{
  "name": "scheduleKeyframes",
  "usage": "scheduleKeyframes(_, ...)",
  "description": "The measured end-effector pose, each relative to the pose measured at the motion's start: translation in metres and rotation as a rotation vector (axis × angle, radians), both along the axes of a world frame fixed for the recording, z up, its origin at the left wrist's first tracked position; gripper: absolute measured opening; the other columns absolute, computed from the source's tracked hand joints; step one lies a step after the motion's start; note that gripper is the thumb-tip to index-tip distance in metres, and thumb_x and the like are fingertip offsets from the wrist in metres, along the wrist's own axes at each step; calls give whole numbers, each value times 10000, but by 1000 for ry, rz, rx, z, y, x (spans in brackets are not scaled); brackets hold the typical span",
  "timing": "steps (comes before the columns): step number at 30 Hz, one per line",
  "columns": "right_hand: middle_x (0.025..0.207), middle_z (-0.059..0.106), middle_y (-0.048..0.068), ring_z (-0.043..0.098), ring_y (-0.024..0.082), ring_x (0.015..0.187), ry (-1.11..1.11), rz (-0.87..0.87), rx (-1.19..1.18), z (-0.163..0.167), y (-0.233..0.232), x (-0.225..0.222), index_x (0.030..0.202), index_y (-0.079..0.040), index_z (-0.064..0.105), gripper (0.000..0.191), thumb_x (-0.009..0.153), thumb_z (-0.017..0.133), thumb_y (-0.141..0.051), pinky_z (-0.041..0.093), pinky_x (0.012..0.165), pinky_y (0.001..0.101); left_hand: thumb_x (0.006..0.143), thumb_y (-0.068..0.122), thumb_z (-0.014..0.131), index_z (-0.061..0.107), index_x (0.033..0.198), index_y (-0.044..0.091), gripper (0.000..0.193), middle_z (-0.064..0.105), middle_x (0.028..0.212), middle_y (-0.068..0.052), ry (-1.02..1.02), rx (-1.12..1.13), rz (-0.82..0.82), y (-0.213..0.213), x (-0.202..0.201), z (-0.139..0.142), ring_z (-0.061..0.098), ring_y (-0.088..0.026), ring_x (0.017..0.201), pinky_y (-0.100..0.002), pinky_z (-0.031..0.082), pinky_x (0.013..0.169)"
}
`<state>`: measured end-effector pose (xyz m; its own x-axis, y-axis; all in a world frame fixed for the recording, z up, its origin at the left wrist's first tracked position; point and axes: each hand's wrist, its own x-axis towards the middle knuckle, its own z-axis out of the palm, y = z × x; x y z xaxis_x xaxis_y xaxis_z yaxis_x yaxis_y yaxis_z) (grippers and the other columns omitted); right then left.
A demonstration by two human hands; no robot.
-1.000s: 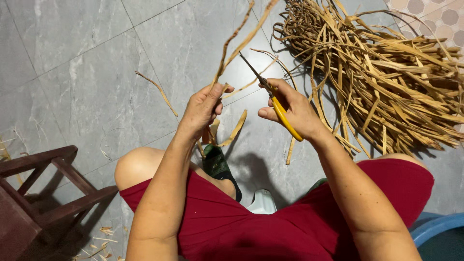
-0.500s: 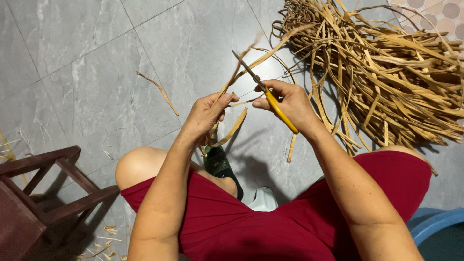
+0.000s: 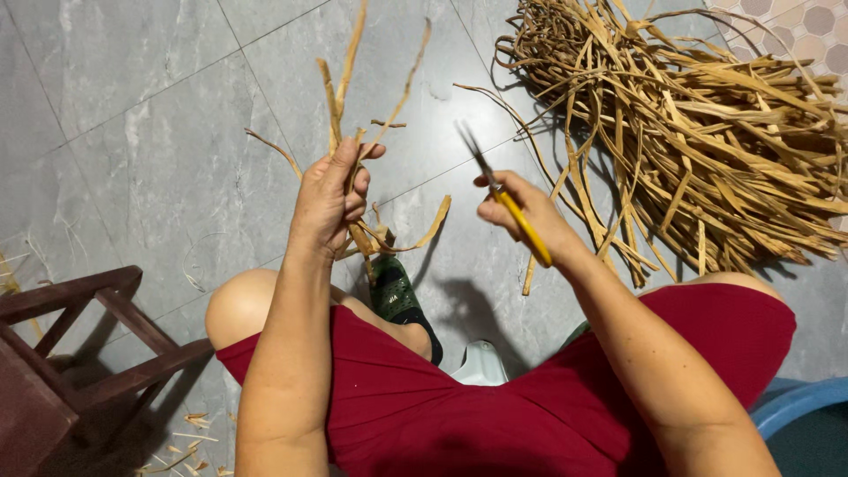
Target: The person sits on the tiled floor and cuts dried grass/palm stalks into shorter pieces with yellow-handled scissors, working through a bundle of stalks one handful at a time and setting cut pieces aside, with a blue basin of water nearby.
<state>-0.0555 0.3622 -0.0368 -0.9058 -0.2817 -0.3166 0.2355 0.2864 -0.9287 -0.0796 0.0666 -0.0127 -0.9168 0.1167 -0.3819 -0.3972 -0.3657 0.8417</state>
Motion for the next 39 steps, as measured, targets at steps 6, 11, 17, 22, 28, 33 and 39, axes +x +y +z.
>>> scheduleKeyframes(6,873,562,-48,571,57,812,80,48,7,-1,-12,1,1339,-106,619,624,855,779,-466,495,726,218,1009,353,657,722,1100,1,369,521,622,81,-30,-81,-74,6,4,-3,322,4,422,-174,228,374)
scheduleKeyframes(11,811,577,-52,550,56,742,100,97,25,5,-18,-2,1269,-111,652,544,845,796,-420,472,664,222,988,363,667,758,1060,32,351,496,590,90,-39,-178,-134,10,3,-9,320,5,427,-168,240,385)
scheduleKeyframes(17,604,504,-72,388,60,484,-152,-52,-236,2,-31,0,1057,-68,745,314,842,818,-286,287,411,240,988,353,667,757,1054,31,341,491,583,90,-56,-204,-113,9,5,-10,321,2,431,-167,244,391)
scheduleKeyframes(22,608,502,-53,434,64,475,-32,-79,-50,9,-17,-13,1167,-123,683,422,866,766,-407,326,412,214,989,329,664,751,1060,34,316,495,583,86,-68,-181,-111,6,7,-6,323,-5,431,-172,249,397)
scheduleKeyframes(28,789,560,-53,492,36,634,135,-66,-54,17,2,-27,1283,-129,627,513,902,755,-447,392,506,188,984,348,654,775,1033,41,333,470,561,83,-80,-277,-230,9,10,-6,310,-18,437,-188,241,400)
scheduleKeyframes(33,691,487,-61,445,39,545,76,-116,-135,24,9,-32,1213,-116,643,424,910,763,-386,345,443,204,976,371,659,794,1016,56,345,468,558,90,-54,-364,-334,10,12,-5,341,-36,481,-214,290,440)
scheduleKeyframes(39,582,485,-59,397,38,426,-58,-228,-217,25,11,-35,1027,-77,671,241,921,776,-266,291,356,220,985,374,657,802,996,70,338,449,548,89,-33,-455,-406,6,10,-9,330,-39,479,-222,286,444)
